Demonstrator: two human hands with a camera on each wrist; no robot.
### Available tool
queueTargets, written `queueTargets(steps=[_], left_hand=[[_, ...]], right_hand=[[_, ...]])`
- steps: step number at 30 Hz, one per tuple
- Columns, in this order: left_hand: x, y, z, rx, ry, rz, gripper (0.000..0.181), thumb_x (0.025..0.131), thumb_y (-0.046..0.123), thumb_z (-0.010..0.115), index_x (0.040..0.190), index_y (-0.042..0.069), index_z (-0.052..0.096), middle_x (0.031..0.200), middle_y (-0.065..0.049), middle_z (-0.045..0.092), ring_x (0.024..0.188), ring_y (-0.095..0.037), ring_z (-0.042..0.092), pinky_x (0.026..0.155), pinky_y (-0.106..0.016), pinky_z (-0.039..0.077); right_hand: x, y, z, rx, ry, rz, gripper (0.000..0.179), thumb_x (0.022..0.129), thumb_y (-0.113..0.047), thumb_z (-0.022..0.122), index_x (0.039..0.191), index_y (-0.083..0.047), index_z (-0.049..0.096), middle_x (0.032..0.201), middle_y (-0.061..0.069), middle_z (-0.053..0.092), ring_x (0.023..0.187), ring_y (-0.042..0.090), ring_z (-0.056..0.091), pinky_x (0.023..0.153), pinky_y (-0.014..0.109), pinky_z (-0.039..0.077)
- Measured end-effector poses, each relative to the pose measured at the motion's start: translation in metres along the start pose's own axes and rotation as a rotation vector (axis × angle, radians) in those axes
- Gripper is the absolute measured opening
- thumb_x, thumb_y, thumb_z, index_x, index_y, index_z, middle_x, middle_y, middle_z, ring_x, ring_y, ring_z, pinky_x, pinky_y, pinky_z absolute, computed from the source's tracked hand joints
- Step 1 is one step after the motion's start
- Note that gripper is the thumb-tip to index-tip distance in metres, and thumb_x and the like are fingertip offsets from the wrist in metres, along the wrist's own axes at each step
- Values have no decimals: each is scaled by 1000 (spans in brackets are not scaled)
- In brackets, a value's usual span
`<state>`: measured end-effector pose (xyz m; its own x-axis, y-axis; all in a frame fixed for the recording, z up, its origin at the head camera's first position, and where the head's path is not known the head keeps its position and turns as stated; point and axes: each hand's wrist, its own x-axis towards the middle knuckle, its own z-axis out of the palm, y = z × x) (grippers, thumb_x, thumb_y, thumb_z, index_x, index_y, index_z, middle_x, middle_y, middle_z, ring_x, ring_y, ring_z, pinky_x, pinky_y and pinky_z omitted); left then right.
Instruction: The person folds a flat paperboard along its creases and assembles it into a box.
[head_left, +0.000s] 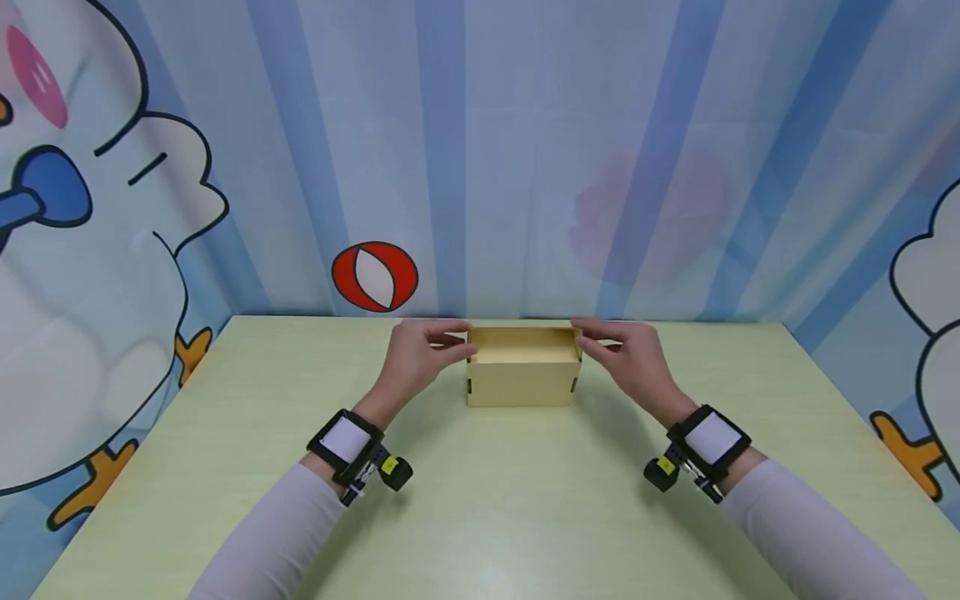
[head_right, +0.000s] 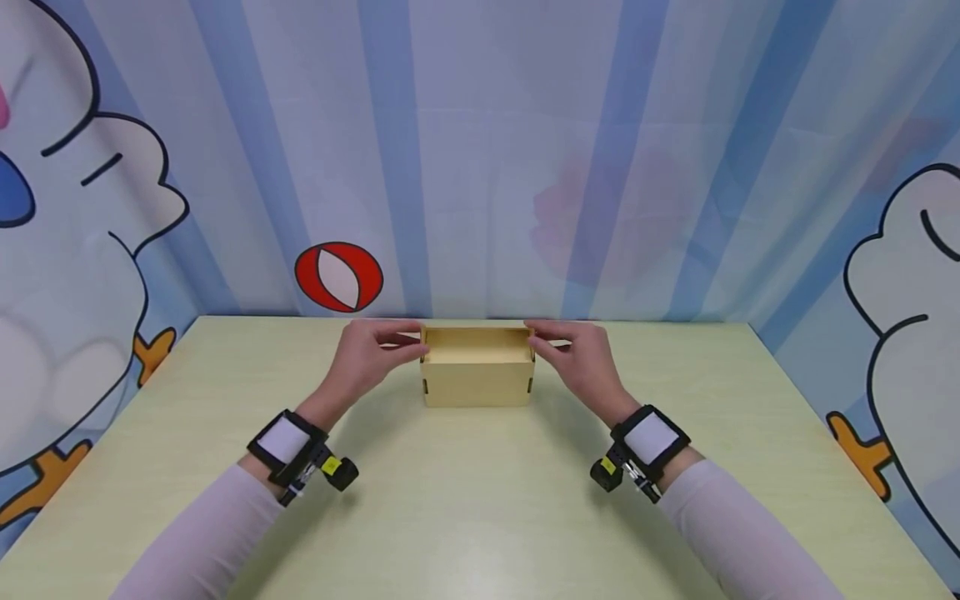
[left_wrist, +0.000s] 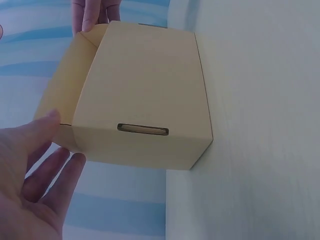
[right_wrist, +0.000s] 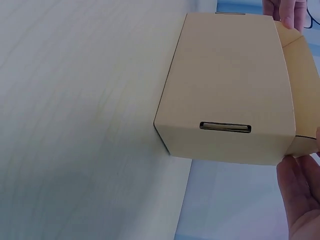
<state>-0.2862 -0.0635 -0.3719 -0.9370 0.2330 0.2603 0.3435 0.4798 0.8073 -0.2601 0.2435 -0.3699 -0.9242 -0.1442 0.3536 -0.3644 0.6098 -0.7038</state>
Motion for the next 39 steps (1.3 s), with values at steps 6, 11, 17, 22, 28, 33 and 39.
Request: queueTargets(steps=[6, 11, 17, 22, 28, 33, 39], left_hand=[[-2, -4, 0, 40, -7, 58, 37, 81, 21, 82, 117, 15, 75, 112, -7, 76, 94, -20, 74, 83, -32, 61], [-4, -9, 0, 107, -11, 126, 39, 79, 20, 83, 117, 14, 75, 112, -8, 76, 93, -20, 74, 81, -31, 61], [-5, -10, -3, 142, -39, 219, 39, 79, 16, 82, 117, 10, 74, 111, -10, 75, 97, -25, 74, 82, -33, 60], [-5, -11, -6, 142, -71, 264, 38, 80, 14, 81, 117, 8, 73, 115, -10, 74, 102, -26, 73, 83, -34, 60], [-5, -14, -7, 192, -88, 302, 37, 82, 17, 80, 117, 10, 73, 118, -9, 73, 103, -22, 73, 84, -32, 59], [-4, -16, -7, 258, -92, 335, 37, 83, 21, 79, 118, 11, 73, 119, -7, 73, 106, -21, 72, 85, -33, 59], [-4, -16, -7, 327, -101, 413, 32, 85, 22, 77, 115, 11, 74, 119, -8, 72, 109, -20, 71, 84, -31, 59]], right_hand=[[-4, 6, 0, 12, -33, -8, 34, 93, -23, 69, 126, -16, 69, 126, 9, 70, 117, 25, 66, 89, 39, 58], [-8, 10, 0, -1, -48, -50, 35, 92, -21, 70, 126, -17, 69, 127, 6, 69, 114, 22, 68, 82, 26, 59], [-9, 14, -1, -59, -45, -146, 37, 90, -16, 72, 126, -15, 69, 126, 4, 70, 110, 20, 69, 77, 14, 56], [-10, 17, -1, -120, -41, -226, 38, 88, -11, 74, 126, -14, 69, 128, 6, 69, 108, 21, 71, 77, 21, 59], [-11, 21, -1, -127, -64, -257, 40, 87, -11, 74, 126, -14, 69, 131, 5, 66, 111, 20, 69, 78, 21, 58], [-11, 22, 0, -135, -71, -293, 42, 85, -10, 76, 126, -12, 69, 132, 6, 66, 111, 20, 70, 78, 25, 60], [-12, 23, 1, -206, -74, -338, 41, 85, -10, 76, 126, -11, 69, 132, 8, 65, 110, 22, 70, 82, 34, 60]])
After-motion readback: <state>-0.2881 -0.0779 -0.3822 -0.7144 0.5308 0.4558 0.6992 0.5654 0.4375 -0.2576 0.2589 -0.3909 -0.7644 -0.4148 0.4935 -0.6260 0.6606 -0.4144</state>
